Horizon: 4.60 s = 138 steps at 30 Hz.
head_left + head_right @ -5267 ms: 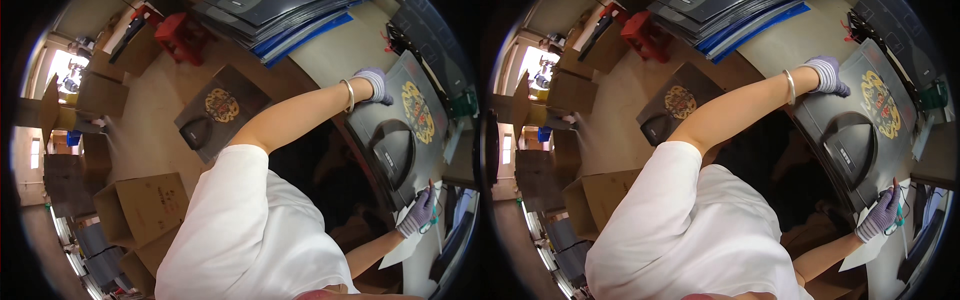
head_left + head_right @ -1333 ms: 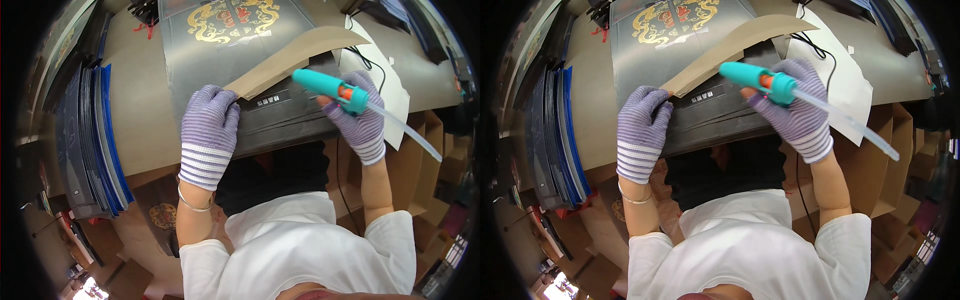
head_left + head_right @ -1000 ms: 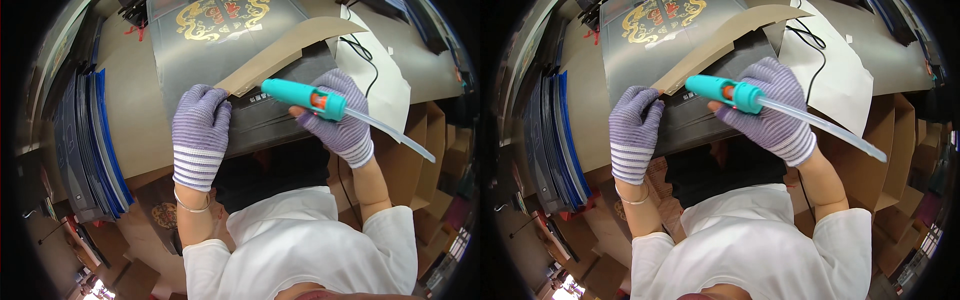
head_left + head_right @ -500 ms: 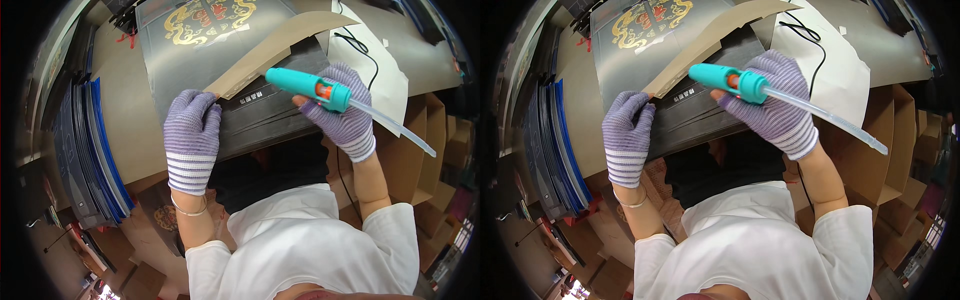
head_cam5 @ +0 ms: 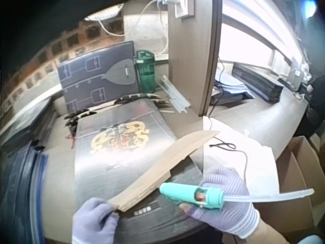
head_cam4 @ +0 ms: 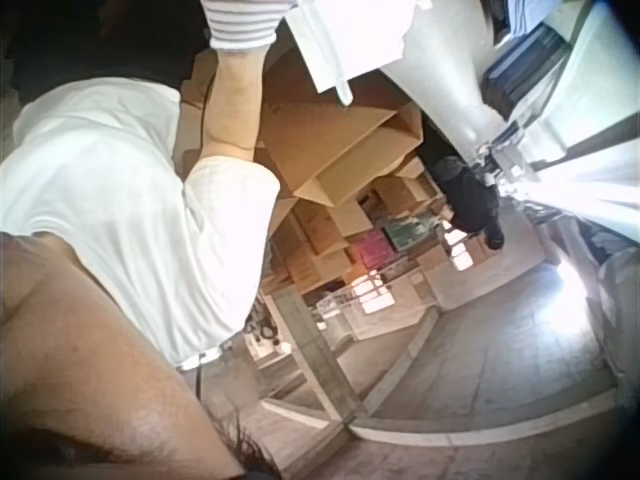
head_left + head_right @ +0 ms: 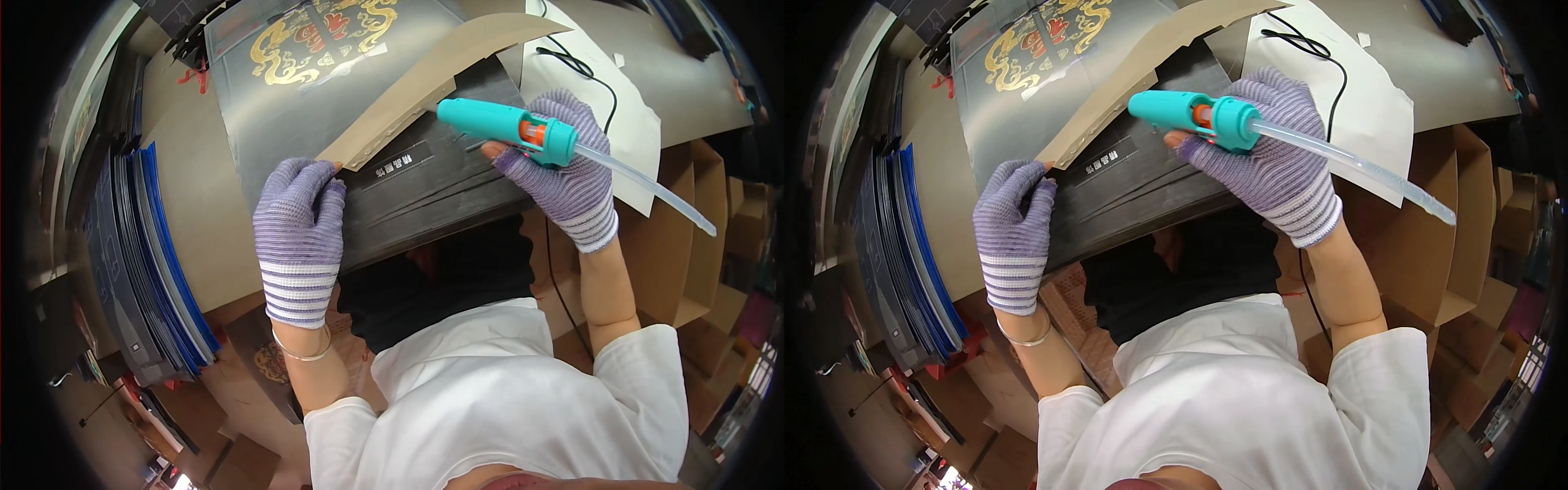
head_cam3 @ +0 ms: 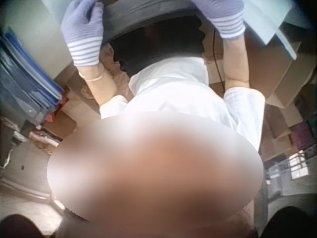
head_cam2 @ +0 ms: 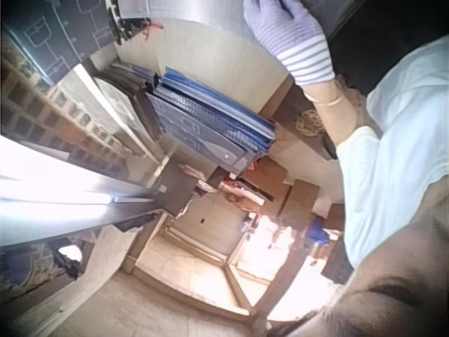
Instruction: The person assembles flat-pack boxes by applying hot glue to the edges of cardboard flaps and pressing them together to form the box structure. They handle multiple identical boxes sequentially, using a hot glue gun to secure the joints.
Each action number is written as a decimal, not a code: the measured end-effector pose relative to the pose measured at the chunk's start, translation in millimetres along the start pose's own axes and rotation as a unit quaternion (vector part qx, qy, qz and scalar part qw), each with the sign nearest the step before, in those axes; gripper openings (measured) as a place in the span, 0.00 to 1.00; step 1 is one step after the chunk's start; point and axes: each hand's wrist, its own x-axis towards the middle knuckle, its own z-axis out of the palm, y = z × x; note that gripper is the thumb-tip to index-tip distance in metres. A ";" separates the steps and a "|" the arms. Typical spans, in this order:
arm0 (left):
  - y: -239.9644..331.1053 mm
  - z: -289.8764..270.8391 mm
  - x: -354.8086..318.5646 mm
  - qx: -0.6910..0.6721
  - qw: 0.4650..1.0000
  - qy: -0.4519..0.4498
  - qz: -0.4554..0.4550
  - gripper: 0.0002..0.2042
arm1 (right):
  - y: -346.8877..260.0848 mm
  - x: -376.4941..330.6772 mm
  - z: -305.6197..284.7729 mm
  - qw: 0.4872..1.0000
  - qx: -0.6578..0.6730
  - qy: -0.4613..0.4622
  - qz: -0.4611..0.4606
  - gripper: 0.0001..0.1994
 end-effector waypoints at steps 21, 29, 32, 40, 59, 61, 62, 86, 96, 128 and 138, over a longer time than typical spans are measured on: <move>31.7 -97.0 12.8 -0.024 0.979 -0.202 0.009 0.06 | 185.0 15.1 -51.1 0.970 0.165 0.016 0.179 0.16; -5.5 -68.0 55.4 0.029 0.978 -0.193 -0.078 0.14 | 156.7 -9.5 -86.2 0.994 -0.054 0.029 0.088 0.18; 12.0 -65.5 30.5 0.134 0.989 -0.046 0.030 0.22 | 114.8 -24.7 -113.2 0.982 -0.088 -0.022 0.165 0.17; -10.4 -31.1 -2.5 0.061 0.988 -0.015 0.144 0.20 | 17.2 37.1 -1.8 0.956 -0.082 -0.096 -0.265 0.15; -1.8 -32.5 -20.0 0.140 0.964 -0.110 0.196 0.10 | 6.6 42.7 -5.5 0.910 -0.097 -0.179 -0.361 0.09; -3.3 -31.5 -17.2 0.138 0.963 -0.111 0.202 0.10 | 7.2 44.2 -3.2 0.909 -0.090 -0.181 -0.365 0.09; -4.3 -30.3 -16.2 0.134 0.964 -0.112 0.198 0.10 | 8.1 44.4 -2.1 0.911 -0.092 -0.181 -0.359 0.09; -5.1 -21.9 -18.0 0.143 0.963 -0.119 0.193 0.16 | -13.1 45.2 1.8 0.886 -0.169 -0.285 -0.323 0.13; -5.6 -21.6 -17.8 0.165 0.959 -0.117 0.197 0.16 | -34.4 37.9 61.7 0.902 0.079 -0.218 -0.365 0.14; -12.7 -37.9 -3.6 0.106 0.958 -0.180 0.198 0.15 | 19.0 67.3 -11.9 0.830 -0.075 -0.319 -0.452 0.15; 6.9 -71.3 14.0 0.247 0.928 -0.087 0.264 0.12 | 11.1 101.5 -31.1 0.823 -0.169 -0.315 -0.442 0.14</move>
